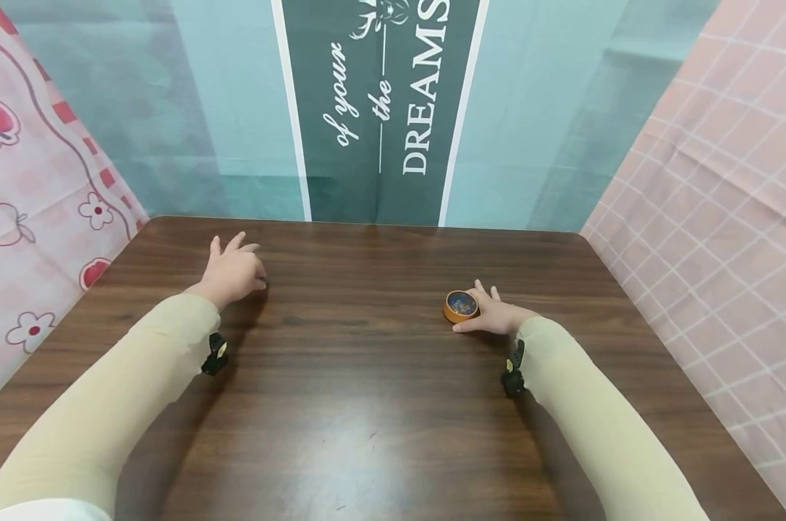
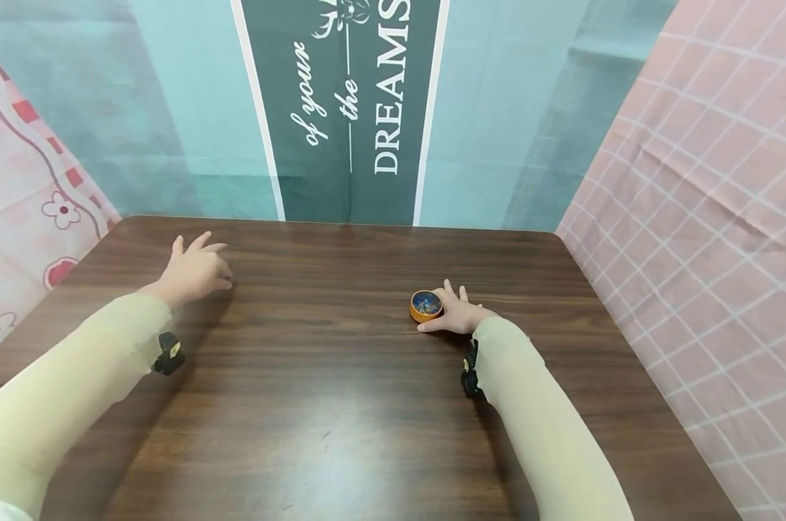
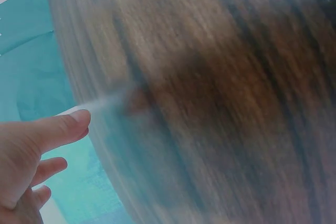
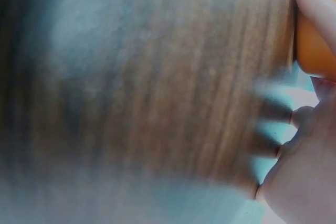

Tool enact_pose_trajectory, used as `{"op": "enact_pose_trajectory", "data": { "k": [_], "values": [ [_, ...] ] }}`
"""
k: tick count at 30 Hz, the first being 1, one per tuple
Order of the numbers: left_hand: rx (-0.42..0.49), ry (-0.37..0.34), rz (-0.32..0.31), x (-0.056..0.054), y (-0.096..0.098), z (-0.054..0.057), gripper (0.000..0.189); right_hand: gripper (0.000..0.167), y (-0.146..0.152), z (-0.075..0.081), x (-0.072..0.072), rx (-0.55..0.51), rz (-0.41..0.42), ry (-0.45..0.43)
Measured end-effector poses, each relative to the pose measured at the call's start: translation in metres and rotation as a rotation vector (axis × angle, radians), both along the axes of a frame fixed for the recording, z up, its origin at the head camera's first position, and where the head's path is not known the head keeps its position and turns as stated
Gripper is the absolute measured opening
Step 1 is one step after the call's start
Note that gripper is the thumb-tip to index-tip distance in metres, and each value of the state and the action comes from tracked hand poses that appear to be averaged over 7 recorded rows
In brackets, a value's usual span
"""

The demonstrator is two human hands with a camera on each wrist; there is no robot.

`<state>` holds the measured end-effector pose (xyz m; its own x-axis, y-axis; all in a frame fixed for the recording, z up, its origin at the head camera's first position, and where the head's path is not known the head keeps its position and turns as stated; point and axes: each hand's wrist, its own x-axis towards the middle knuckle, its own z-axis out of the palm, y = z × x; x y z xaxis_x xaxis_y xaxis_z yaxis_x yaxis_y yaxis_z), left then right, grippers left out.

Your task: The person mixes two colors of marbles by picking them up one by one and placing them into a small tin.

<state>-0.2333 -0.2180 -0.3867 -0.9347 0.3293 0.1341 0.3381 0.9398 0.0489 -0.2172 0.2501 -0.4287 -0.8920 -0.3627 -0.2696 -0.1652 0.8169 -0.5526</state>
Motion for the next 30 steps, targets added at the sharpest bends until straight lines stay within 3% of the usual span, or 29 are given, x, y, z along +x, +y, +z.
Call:
{"op": "enact_pose_trajectory", "data": {
  "k": [9,17,22,30],
  "values": [
    [0.002,0.017,-0.004,0.007,0.007,0.005,0.005,0.083,-0.001,-0.001,0.0,-0.003,0.009,0.001],
    [0.031,0.035,-0.029,0.004,0.012,0.009,0.006,0.08,0.002,0.0,-0.001,-0.005,0.001,0.007],
    [0.032,0.028,-0.02,0.008,0.014,0.01,0.006,0.078,-0.002,0.001,-0.001,-0.011,0.005,0.015],
    [0.022,0.037,-0.051,0.014,0.029,0.017,0.006,0.086,0.001,-0.002,0.0,0.004,-0.001,-0.002]
  ]
}}
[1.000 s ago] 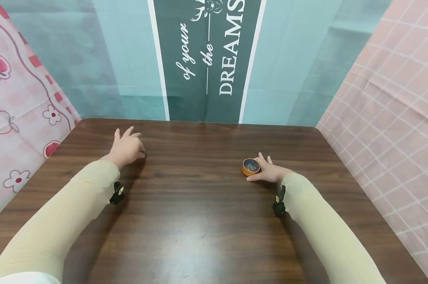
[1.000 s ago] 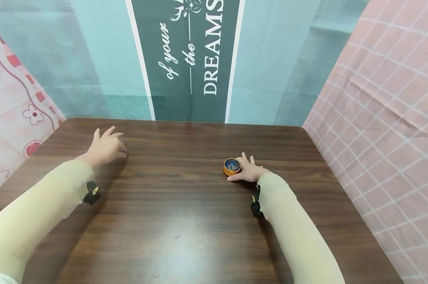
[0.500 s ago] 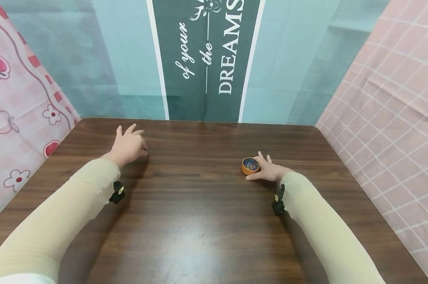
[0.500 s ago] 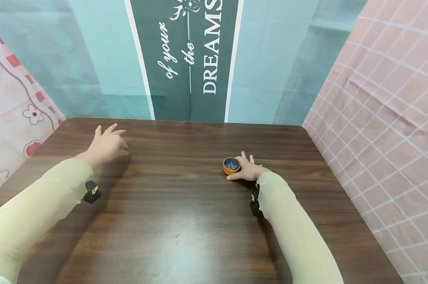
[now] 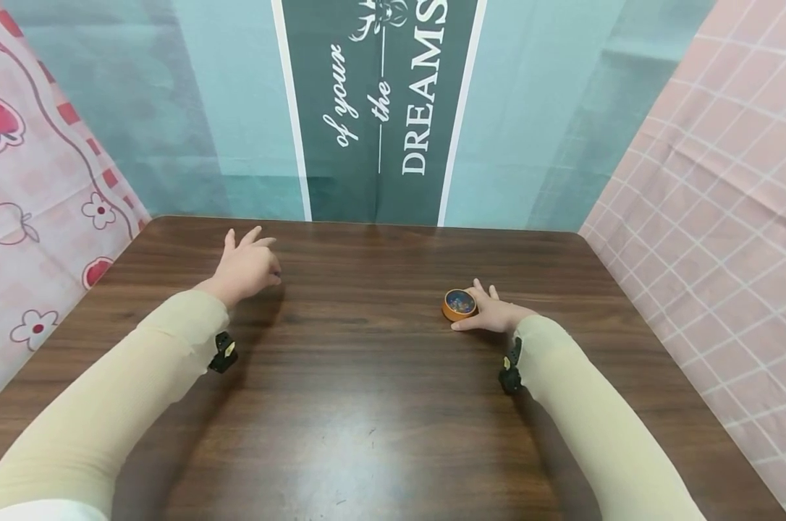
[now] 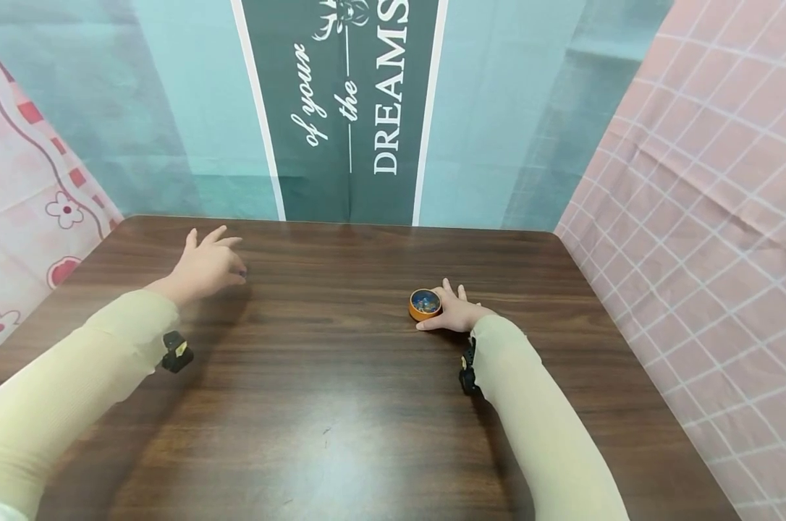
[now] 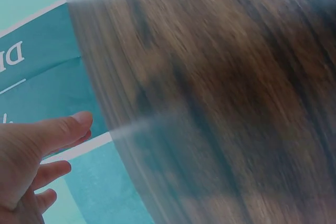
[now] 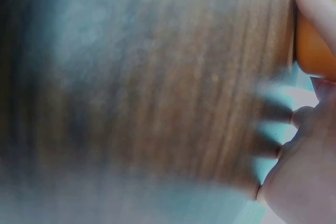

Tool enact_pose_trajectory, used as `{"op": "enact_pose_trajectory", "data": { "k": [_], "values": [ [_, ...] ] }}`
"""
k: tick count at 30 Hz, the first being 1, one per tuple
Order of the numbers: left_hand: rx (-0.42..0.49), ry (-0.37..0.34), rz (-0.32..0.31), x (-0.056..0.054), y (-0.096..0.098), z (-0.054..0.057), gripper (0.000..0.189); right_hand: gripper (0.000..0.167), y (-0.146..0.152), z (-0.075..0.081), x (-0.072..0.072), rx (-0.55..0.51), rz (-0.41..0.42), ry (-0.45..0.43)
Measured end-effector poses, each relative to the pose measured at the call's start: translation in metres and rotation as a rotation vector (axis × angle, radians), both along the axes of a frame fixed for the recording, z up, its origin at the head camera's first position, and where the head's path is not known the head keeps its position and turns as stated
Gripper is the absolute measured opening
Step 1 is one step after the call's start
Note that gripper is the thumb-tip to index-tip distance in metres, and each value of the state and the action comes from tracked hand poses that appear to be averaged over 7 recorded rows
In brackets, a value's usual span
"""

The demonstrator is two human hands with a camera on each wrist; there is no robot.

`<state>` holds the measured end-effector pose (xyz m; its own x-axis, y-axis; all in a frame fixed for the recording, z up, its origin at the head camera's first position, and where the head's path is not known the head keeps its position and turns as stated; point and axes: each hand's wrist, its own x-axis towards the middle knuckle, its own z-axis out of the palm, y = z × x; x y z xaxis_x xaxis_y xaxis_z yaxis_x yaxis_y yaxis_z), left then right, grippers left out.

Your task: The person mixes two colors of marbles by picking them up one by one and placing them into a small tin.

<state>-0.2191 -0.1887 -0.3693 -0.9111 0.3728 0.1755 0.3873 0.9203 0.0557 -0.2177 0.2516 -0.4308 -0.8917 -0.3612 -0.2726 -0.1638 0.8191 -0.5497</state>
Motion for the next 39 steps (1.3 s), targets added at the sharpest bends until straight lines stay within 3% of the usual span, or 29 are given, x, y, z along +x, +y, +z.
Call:
{"op": "enact_pose_trajectory", "data": {
  "k": [21,39],
  "values": [
    [-0.064,0.032,-0.042,0.0,0.035,0.0,0.008,0.088,0.0,-0.001,0.0,0.002,0.01,0.015],
    [-0.063,0.04,-0.117,-0.003,0.077,-0.006,0.007,0.086,0.002,0.001,0.004,-0.093,0.033,0.009]
  ]
}}
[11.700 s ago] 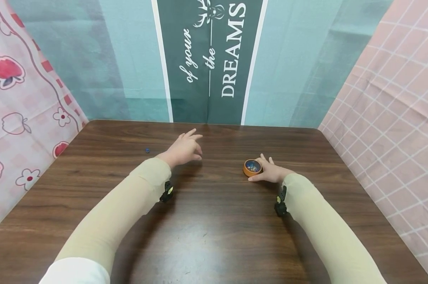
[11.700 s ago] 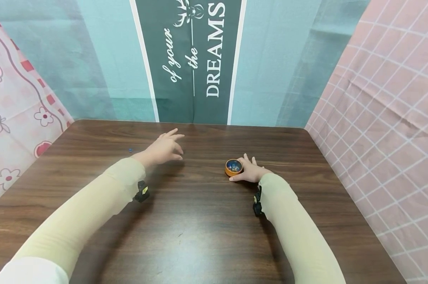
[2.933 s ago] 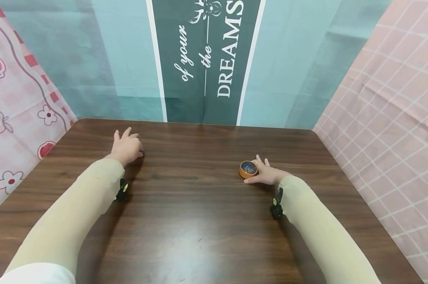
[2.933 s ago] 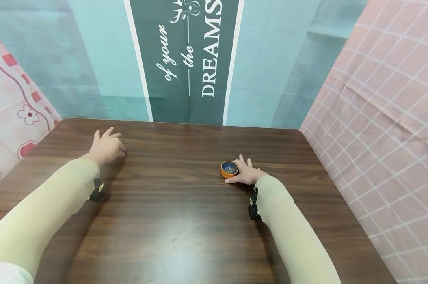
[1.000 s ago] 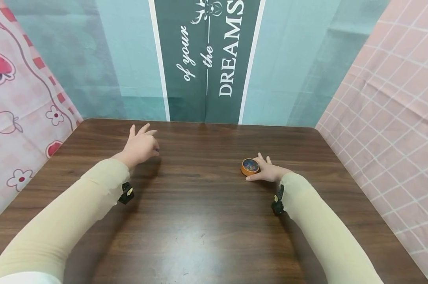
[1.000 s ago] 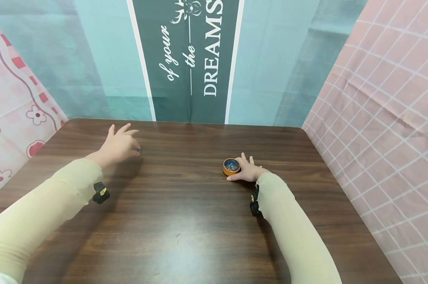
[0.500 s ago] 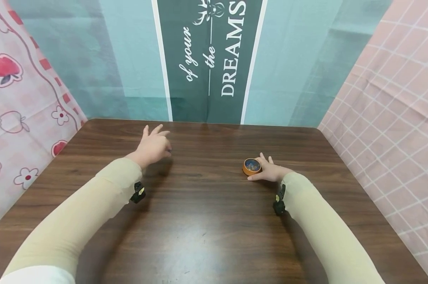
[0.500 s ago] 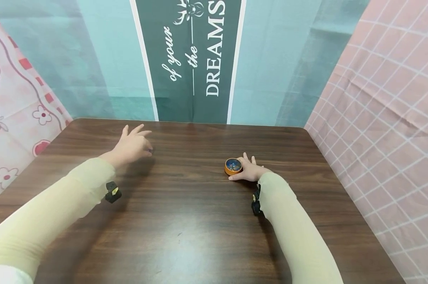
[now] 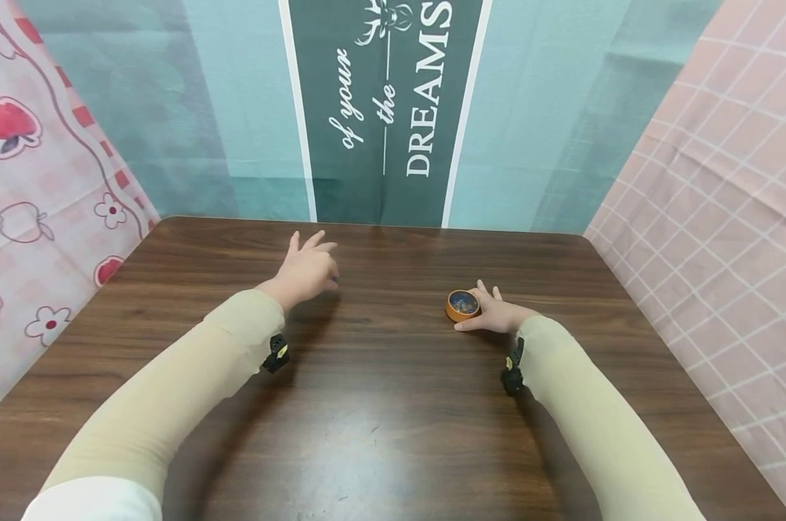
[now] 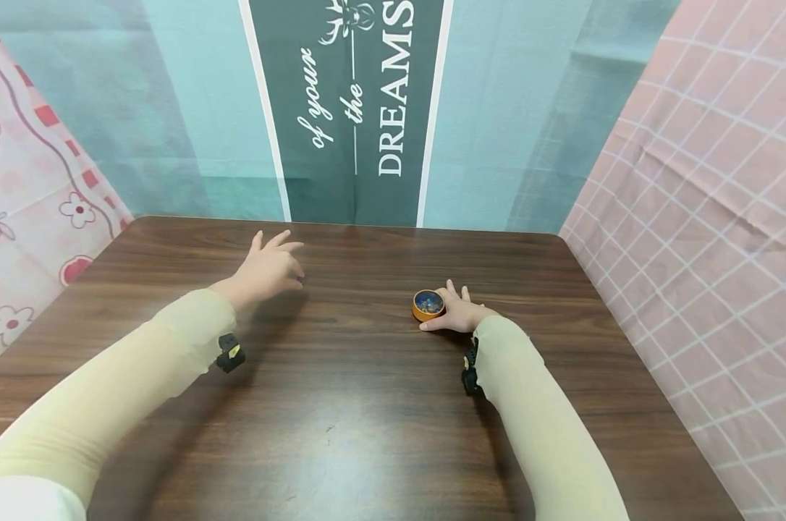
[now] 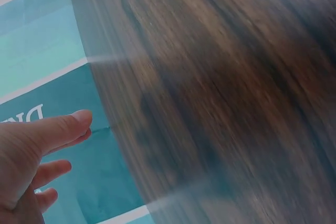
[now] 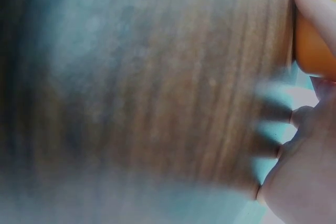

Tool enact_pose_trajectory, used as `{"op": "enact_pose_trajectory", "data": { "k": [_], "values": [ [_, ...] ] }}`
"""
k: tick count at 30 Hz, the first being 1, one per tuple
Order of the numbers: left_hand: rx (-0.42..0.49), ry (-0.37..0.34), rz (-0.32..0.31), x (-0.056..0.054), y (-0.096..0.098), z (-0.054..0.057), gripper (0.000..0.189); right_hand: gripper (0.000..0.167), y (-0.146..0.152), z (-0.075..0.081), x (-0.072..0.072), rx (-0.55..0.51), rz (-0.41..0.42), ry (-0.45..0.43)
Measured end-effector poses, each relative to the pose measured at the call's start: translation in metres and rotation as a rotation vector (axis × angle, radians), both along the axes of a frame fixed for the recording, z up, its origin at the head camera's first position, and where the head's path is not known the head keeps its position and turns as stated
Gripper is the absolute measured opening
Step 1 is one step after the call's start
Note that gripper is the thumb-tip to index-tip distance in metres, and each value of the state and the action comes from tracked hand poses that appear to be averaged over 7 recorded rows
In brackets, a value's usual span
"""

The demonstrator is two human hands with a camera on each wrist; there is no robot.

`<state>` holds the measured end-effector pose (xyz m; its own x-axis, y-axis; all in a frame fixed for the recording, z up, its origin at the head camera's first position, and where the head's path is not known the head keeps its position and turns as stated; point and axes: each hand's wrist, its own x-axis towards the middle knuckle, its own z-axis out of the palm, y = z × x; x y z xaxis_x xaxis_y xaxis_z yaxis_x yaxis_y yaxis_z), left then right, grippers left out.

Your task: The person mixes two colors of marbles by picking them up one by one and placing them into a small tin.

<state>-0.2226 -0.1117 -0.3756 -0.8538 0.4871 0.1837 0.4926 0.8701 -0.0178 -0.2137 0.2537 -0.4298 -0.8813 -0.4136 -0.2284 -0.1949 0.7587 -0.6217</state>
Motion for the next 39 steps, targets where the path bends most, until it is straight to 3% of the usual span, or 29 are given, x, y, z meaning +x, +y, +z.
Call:
{"op": "enact_pose_trajectory", "data": {
  "k": [5,9,21,32,39],
  "values": [
    [-0.001,-0.005,-0.018,-0.001,0.008,-0.001,0.007,0.079,-0.001,0.002,0.0,0.053,-0.022,-0.003],
    [-0.007,-0.015,-0.022,0.0,0.016,0.0,0.007,0.083,0.0,0.0,-0.003,0.071,-0.026,-0.006],
    [-0.024,-0.004,-0.067,0.006,0.039,0.007,0.007,0.088,-0.001,0.0,-0.003,0.065,-0.028,-0.015],
    [-0.006,-0.005,-0.091,0.004,0.067,0.006,0.008,0.084,-0.001,0.0,-0.002,0.061,-0.038,-0.013],
    [0.0,-0.007,-0.122,0.006,0.083,0.012,0.008,0.084,-0.003,-0.001,-0.003,0.079,-0.043,-0.008]
  ]
}}
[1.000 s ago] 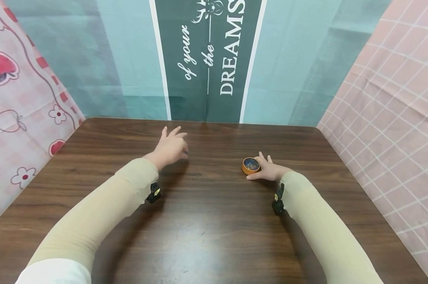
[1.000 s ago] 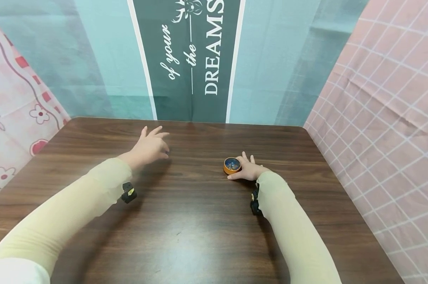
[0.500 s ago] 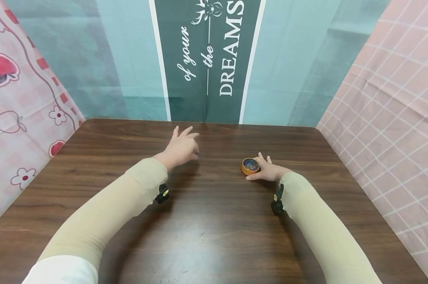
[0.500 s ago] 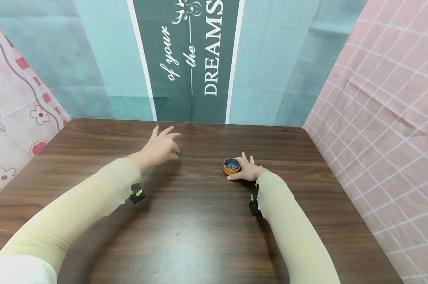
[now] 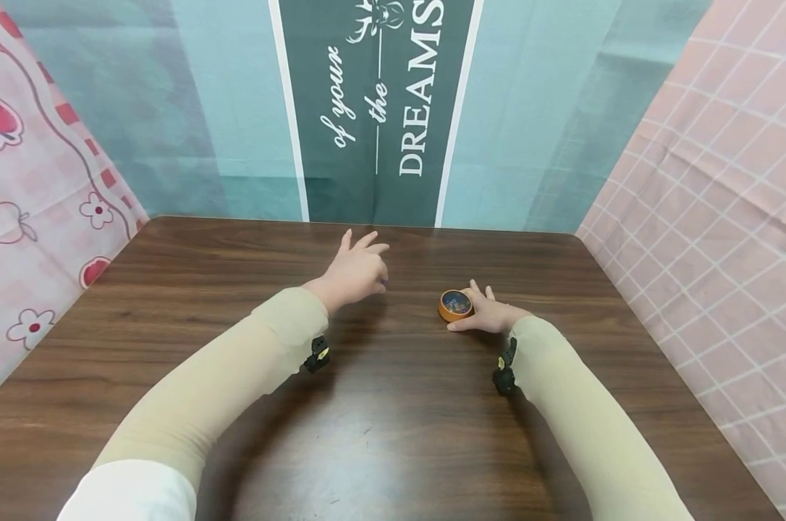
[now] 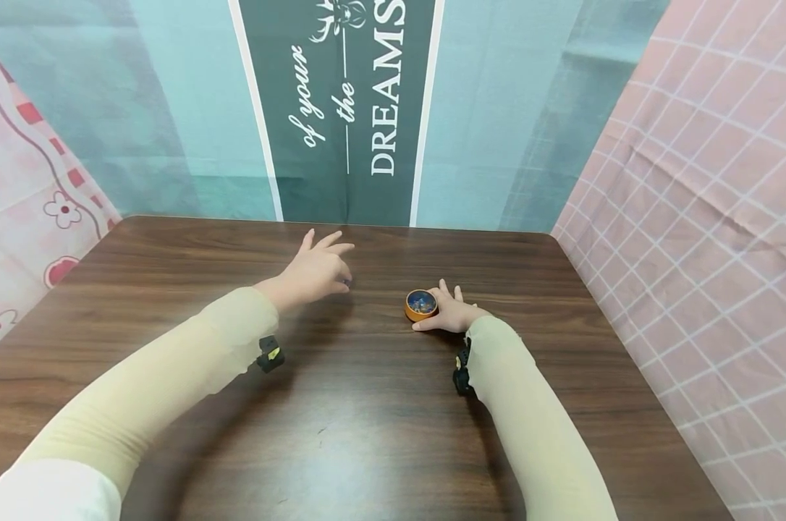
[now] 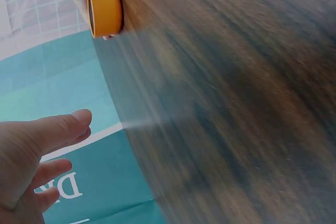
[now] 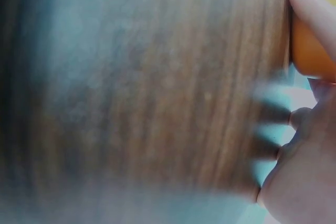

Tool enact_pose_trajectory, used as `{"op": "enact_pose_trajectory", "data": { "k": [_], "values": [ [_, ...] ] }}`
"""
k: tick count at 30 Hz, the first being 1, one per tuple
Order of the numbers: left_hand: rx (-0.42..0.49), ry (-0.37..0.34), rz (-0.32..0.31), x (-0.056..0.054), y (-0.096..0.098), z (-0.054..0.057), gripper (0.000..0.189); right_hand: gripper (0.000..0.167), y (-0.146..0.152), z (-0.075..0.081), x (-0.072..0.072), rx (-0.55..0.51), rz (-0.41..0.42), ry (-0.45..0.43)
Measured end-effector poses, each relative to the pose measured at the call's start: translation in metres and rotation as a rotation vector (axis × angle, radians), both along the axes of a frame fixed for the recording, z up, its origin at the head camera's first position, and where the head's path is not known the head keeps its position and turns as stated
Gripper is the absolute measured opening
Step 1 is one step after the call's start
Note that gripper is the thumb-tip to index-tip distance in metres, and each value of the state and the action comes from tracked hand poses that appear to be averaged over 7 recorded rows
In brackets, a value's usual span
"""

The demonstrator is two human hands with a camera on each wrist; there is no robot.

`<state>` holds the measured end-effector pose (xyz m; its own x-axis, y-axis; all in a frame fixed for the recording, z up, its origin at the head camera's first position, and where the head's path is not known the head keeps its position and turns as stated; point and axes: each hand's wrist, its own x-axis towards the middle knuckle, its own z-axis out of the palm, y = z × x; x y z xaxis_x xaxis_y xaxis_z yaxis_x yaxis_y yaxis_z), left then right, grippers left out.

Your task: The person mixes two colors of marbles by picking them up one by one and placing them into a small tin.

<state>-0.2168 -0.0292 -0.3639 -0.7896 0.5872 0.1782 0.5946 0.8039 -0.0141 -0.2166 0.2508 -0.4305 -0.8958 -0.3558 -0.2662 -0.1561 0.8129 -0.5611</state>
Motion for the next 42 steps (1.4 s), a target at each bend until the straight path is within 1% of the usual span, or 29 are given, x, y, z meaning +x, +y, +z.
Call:
{"op": "enact_pose_trajectory", "data": {
  "k": [5,11,17,23,27,31,37,42],
  "values": [
    [0.001,-0.007,0.004,0.002,0.005,0.004,0.01,0.083,-0.002,-0.001,-0.001,-0.002,0.006,0.006],
    [0.001,-0.009,-0.003,0.002,0.013,0.005,0.01,0.083,0.0,-0.002,-0.003,-0.007,0.001,0.003],
    [-0.003,-0.011,-0.008,0.002,0.022,0.003,0.009,0.083,0.001,-0.003,-0.003,-0.022,-0.005,-0.012],
    [-0.026,-0.01,-0.012,0.002,0.029,0.001,0.009,0.085,0.001,-0.003,-0.003,-0.027,-0.006,-0.012],
    [-0.027,-0.01,-0.017,0.001,0.031,-0.001,0.009,0.085,0.001,-0.002,-0.004,-0.019,-0.008,-0.013],
    [-0.018,-0.018,-0.019,0.0,0.035,-0.003,0.01,0.09,0.0,0.0,-0.004,0.001,-0.008,-0.014],
    [-0.029,-0.029,-0.024,0.002,0.046,-0.007,0.012,0.089,0.001,-0.001,-0.004,0.004,-0.01,-0.013],
    [-0.027,-0.036,-0.028,0.003,0.055,-0.009,0.014,0.089,0.002,0.001,-0.004,0.006,-0.011,-0.024]
  ]
}}
